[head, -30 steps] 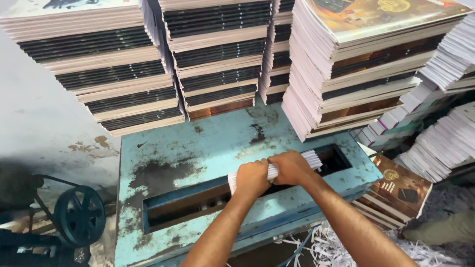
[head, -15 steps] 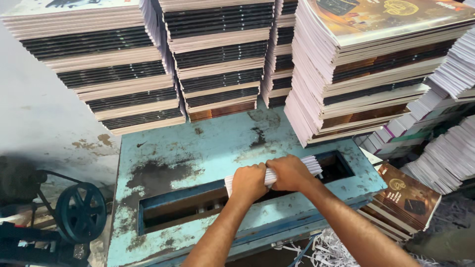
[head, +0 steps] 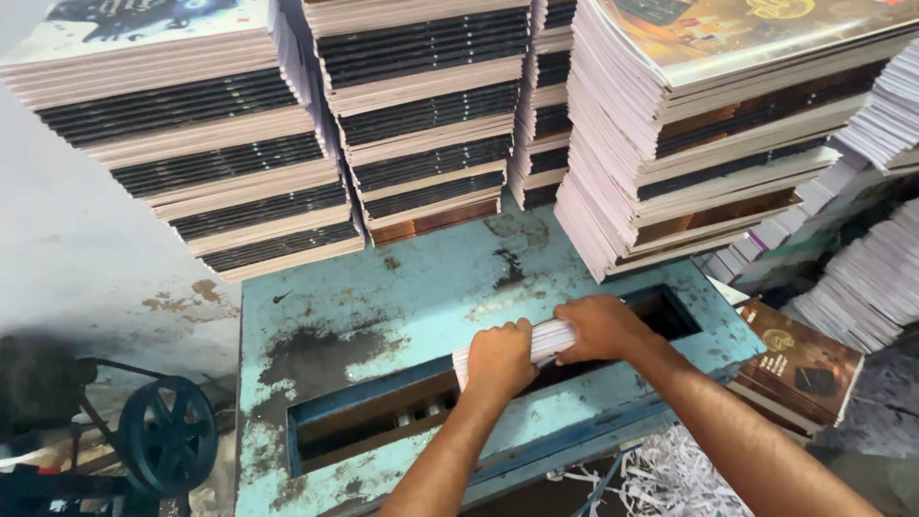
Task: The person repeatedly places stacks of booklets into a binding machine, presses down to secure the spine, and then stacks the finished books on a nearby pile. The process is repeated for multiple batches of booklets.
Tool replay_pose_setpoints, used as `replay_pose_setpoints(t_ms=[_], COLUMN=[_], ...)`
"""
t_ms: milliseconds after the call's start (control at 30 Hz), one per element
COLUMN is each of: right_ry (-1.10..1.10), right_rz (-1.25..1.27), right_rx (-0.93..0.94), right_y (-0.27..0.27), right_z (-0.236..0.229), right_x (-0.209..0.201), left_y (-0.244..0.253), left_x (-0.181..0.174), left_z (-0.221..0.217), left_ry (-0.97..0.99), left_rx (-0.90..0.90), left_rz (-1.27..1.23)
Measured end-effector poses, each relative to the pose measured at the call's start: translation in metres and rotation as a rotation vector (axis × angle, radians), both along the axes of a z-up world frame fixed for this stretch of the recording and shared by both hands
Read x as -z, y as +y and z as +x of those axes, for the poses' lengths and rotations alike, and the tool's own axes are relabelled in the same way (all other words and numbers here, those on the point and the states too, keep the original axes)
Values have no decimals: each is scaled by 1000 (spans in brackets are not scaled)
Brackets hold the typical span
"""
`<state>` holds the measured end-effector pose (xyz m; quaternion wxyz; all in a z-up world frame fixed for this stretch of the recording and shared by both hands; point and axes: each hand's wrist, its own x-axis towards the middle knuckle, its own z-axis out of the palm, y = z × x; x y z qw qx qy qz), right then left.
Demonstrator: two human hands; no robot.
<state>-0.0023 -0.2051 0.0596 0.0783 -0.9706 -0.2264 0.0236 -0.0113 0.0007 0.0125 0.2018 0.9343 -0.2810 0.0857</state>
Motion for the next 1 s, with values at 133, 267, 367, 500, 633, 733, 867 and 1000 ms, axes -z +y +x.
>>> replay_pose_setpoints(t_ms=[133,267,367,500,633,733,867,1000], right_ry=[12,12,14,-71,-26,-52,-54,-39], right_rz=[23,42,36,88,97,81,93,94], right_rx=[24,35,48,-21,-11,-27,-36,-31], right_y=[-2,-2,-4,-5,-6,-6,-8,-7], right_z=[-1,-1,-1,-3,-2,0,1,1], right_x=[2,2,2,6,9,9,10,10], left_y=[1,9,18,23,24,24,24,23], left_x=[-3,-6,-8,-9,-8,-5,0,3], left_z=[-3,-11,-17,-17,-12,-13,-12,-12], left_ry=[36,-43,-22,81,109,88,40,29], left_rx=[-1,-84,-175,-215,-179,-187,-185,-194], left_rz=[45,21,50,43,64,57,32,36])
